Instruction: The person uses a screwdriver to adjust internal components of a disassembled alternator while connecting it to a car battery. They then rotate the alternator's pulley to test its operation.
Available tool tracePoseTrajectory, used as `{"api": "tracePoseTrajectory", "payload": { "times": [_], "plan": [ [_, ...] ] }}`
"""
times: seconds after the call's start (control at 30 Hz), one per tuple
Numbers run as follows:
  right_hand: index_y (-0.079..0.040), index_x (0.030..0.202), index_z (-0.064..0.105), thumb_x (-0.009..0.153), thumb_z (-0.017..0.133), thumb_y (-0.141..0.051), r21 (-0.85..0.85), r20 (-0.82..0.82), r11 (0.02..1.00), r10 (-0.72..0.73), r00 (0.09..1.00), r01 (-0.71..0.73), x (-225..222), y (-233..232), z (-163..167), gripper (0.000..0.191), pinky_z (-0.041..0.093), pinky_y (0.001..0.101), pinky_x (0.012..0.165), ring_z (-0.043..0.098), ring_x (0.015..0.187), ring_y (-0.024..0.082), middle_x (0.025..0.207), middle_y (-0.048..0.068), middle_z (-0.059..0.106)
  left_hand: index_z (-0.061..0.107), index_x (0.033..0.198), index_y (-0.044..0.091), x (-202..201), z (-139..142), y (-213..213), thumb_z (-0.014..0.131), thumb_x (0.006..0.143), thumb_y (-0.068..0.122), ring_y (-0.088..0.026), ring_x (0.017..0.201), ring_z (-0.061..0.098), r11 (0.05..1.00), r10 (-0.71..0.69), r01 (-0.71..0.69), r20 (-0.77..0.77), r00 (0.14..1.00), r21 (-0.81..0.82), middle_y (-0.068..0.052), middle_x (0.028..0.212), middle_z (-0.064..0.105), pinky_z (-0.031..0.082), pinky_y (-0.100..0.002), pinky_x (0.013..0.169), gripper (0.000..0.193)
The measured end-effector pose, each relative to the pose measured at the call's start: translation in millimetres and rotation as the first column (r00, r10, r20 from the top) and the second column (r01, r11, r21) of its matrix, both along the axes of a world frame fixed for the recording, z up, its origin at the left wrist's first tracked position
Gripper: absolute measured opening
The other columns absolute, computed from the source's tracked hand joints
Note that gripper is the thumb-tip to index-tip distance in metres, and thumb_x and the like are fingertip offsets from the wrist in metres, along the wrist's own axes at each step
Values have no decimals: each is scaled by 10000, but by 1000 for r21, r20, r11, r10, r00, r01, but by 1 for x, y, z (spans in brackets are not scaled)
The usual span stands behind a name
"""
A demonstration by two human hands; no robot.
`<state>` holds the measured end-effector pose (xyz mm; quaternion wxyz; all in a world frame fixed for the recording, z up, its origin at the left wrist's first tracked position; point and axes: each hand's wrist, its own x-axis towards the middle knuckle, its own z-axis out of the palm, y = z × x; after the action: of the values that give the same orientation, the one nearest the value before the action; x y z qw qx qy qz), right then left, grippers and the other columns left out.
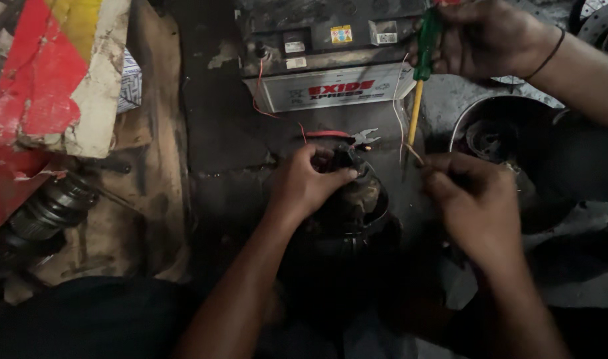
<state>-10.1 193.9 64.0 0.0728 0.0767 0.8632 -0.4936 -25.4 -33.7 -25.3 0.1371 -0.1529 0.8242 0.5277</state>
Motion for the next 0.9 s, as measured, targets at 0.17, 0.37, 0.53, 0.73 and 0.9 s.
{"api": "tracePoseTrajectory", "payload": {
  "times": [0.17,0.37,0.53,0.73,0.9],
  "plan": [
    [6,1117,769,905,694,-30,40,-47,996,-74,996,76,0,-2,4,227,531,237,694,666,752,96,859,80,763,742,1067,48,0,0,0,895,650,401,-223,964,772,1000,-8,8,-92,996,0,-114,1038,797,583,-354,870,568],
    [47,1012,744,863,638,14,-101,-75,995,13,997,-21,4,-6,1,186,551,248,651,663,722,90,835,46,729,727,1094,34,-2,5,2,887,671,314,-245,986,734,998,-50,39,-222,974,-54,-139,1074,749,577,-377,850,532],
    [29,1002,756,888,664,-24,1,11,1000,19,1000,-19,4,-8,-1,156,521,271,602,638,648,114,753,66,715,755,1066,57,0,9,3,850,724,306,-225,942,773,996,-86,80,-186,979,-39,-116,1030,789,596,-374,850,434],
    [-6,1027,766,914,672,-69,113,20,993,19,1000,-21,4,-8,2,159,485,265,604,630,655,110,757,70,726,733,1079,101,-3,12,4,820,730,314,-223,887,788,995,-98,99,-37,995,29,-81,1003,776,619,-363,809,418],
    [-4,1010,765,925,683,-92,79,25,996,48,999,-50,3,-10,-3,147,486,278,636,630,702,114,793,93,738,763,1029,77,-3,13,5,865,697,320,-235,894,771,993,-90,72,-205,975,-95,-121,973,792,593,-365,811,424]
  ]
}}
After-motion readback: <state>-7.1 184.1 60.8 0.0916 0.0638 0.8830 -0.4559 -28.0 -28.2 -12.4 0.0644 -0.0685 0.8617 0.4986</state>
